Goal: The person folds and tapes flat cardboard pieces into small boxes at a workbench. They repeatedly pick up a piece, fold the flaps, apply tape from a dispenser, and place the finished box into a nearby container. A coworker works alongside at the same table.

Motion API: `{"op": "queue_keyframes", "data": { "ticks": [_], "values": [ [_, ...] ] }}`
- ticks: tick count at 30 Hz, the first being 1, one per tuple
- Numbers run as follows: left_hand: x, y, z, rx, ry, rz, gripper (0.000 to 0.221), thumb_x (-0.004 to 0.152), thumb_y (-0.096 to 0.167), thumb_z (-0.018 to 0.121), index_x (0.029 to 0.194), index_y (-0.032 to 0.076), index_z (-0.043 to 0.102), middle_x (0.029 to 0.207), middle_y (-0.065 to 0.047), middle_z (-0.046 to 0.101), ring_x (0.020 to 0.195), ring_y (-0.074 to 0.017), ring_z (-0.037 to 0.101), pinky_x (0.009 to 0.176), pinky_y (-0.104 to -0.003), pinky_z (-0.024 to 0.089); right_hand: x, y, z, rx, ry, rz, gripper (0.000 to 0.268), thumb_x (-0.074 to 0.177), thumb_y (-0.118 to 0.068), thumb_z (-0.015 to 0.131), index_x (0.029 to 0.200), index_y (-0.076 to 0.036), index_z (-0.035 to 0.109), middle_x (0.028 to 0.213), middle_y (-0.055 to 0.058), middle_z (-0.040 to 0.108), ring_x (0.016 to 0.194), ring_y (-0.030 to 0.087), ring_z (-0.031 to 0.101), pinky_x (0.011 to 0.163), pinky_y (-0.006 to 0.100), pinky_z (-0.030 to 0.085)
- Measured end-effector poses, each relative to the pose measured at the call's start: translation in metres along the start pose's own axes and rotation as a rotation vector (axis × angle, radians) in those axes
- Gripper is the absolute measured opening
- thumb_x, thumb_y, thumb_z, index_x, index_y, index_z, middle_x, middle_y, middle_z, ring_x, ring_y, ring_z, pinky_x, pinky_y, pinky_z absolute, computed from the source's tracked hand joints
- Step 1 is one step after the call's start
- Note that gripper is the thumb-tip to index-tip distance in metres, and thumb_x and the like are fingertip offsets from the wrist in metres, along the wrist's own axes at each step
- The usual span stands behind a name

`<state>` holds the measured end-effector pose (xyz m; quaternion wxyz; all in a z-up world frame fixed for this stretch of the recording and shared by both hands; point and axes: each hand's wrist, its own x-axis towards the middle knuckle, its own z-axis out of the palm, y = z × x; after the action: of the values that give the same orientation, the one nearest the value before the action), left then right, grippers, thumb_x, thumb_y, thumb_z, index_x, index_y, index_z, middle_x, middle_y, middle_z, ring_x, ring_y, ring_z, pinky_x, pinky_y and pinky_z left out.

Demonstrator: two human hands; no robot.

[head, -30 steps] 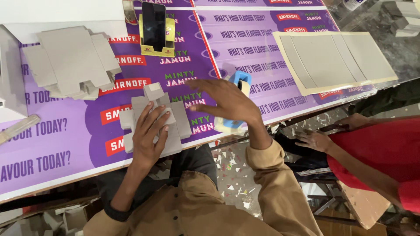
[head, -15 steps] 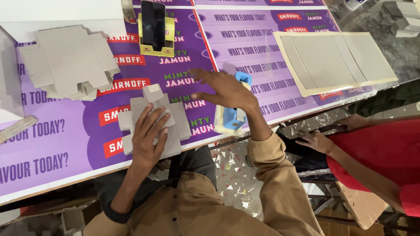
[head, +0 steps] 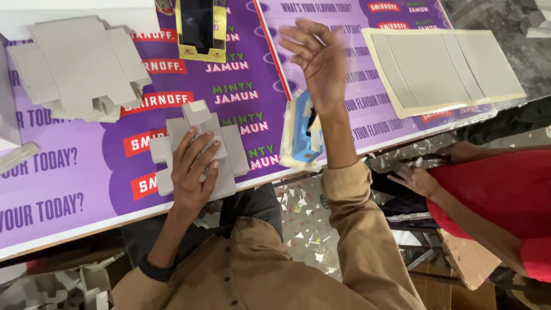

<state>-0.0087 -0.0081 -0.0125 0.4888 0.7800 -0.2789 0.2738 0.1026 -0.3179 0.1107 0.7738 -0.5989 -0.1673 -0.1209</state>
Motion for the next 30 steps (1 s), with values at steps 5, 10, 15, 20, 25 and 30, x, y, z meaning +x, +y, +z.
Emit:
{"op": "queue_keyframes", "data": {
  "ticks": [5,10,15,20,25,30],
  "values": [
    [0.013,-0.002,0.004,0.016,0.029,0.013,0.026,0.1,0.01,0.063,0.123,0.004,0.071,0.139,-0.011,0.064,0.146,-0.0371,0.048,0.119,-0.051,0.044,-0.005,-0.007,-0.016,0.636,-0.18,-0.014,0.063,0.112,-0.061,0.041,0.112,-0.004,0.067,0.087,0.011,0.073,0.067,0.014,0.067,0.063,0.026,0.052],
    [-0.001,0.003,0.005,0.024,0.019,0.02,0.027,0.1,0.011,0.063,0.125,0.005,0.07,0.14,-0.011,0.064,0.146,-0.0361,0.047,0.119,-0.049,0.043,-0.038,0.004,0.012,0.944,-0.088,0.049,0.072,0.101,-0.071,0.04,0.103,-0.006,0.07,0.085,0.01,0.074,0.071,0.015,0.069,0.064,0.026,0.054],
    [0.002,-0.002,0.006,0.014,0.031,0.022,0.027,0.1,0.01,0.062,0.126,0.005,0.07,0.141,-0.011,0.064,0.146,-0.0358,0.047,0.12,-0.049,0.043,-0.062,0.027,0.047,1.179,-0.176,0.033,0.071,0.108,-0.07,0.043,0.1,-0.005,0.07,0.085,0.009,0.075,0.073,0.016,0.07,0.068,0.027,0.057],
    [0.005,-0.009,0.007,0.017,0.044,0.038,0.027,0.099,0.009,0.063,0.125,0.006,0.07,0.139,-0.011,0.064,0.145,-0.0359,0.049,0.116,-0.049,0.043,-0.08,0.048,0.058,1.227,0.016,0.137,0.063,0.104,-0.068,0.048,0.091,-0.009,0.067,0.079,0.004,0.07,0.07,0.014,0.064,0.067,0.027,0.05],
    [-0.003,-0.011,0.011,0.014,0.051,0.038,0.028,0.099,0.008,0.063,0.126,0.006,0.069,0.139,-0.011,0.064,0.144,-0.037,0.05,0.116,-0.049,0.044,-0.082,0.075,0.052,1.108,0.194,0.153,0.06,0.103,-0.067,0.045,0.091,-0.011,0.065,0.078,0.002,0.067,0.068,0.012,0.059,0.064,0.026,0.045],
    [-0.006,-0.013,0.012,0.02,0.06,0.049,0.027,0.099,0.008,0.063,0.125,0.006,0.069,0.139,-0.011,0.064,0.144,-0.0372,0.05,0.115,-0.049,0.044,-0.082,0.152,0.055,0.406,0.422,0.312,0.059,0.107,-0.06,0.039,0.093,-0.008,0.065,0.08,0.006,0.066,0.074,0.016,0.061,0.068,0.028,0.047]
  ]
}}
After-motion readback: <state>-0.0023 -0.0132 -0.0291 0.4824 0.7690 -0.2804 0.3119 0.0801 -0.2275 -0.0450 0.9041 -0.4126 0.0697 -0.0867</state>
